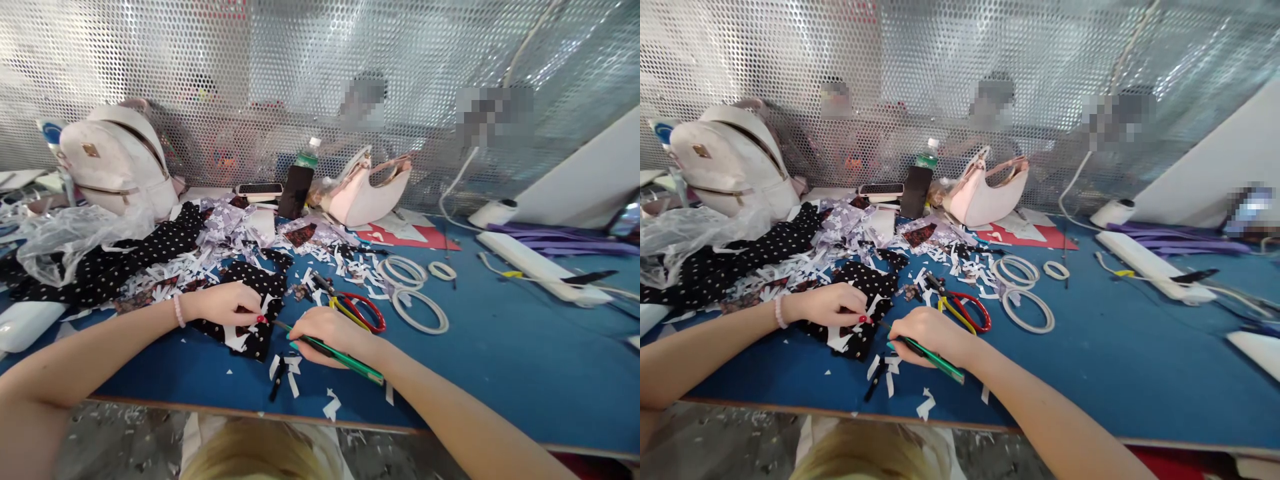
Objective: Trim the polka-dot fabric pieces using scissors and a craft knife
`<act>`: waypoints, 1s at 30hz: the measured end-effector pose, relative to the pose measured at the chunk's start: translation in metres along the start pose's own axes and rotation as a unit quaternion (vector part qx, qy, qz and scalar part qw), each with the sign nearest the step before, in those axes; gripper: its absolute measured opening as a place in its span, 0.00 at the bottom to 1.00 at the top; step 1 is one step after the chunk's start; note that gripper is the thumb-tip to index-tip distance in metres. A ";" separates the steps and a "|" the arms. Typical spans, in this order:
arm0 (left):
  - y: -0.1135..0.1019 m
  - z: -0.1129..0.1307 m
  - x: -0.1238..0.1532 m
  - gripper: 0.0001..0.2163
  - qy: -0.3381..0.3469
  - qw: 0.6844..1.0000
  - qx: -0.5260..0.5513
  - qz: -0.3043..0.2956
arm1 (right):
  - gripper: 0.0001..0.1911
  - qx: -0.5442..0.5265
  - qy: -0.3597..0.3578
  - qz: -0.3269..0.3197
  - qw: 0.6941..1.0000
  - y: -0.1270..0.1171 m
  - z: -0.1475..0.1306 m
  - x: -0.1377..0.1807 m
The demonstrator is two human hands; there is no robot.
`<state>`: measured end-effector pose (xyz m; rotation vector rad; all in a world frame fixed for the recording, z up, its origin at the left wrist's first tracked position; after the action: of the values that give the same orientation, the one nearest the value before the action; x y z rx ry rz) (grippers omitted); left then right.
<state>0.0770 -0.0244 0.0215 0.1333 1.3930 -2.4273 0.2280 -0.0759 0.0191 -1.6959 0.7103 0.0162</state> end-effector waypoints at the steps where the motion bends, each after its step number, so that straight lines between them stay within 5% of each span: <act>1: 0.000 0.000 0.000 0.15 -0.001 1.000 -0.002 0.000 | 0.05 -0.002 0.000 0.009 1.000 -0.001 0.000 0.000; 30: 0.011 0.011 0.003 0.05 0.029 0.983 -0.173 -0.047 | 0.06 -0.012 -0.004 0.001 1.000 -0.004 -0.006 0.000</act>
<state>0.0786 -0.0400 0.0178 0.0532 1.8615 -2.2245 0.2280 -0.0808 0.0236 -1.7169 0.7074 0.0336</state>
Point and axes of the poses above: each hand's wrist, its own x-axis away from the middle knuckle, its own y-axis out of the palm, z = x × y, the point moved 6 cm from there along -x, towards the middle knuckle, and after that the axes turned 1 degree about z, right-handed, at the moved point
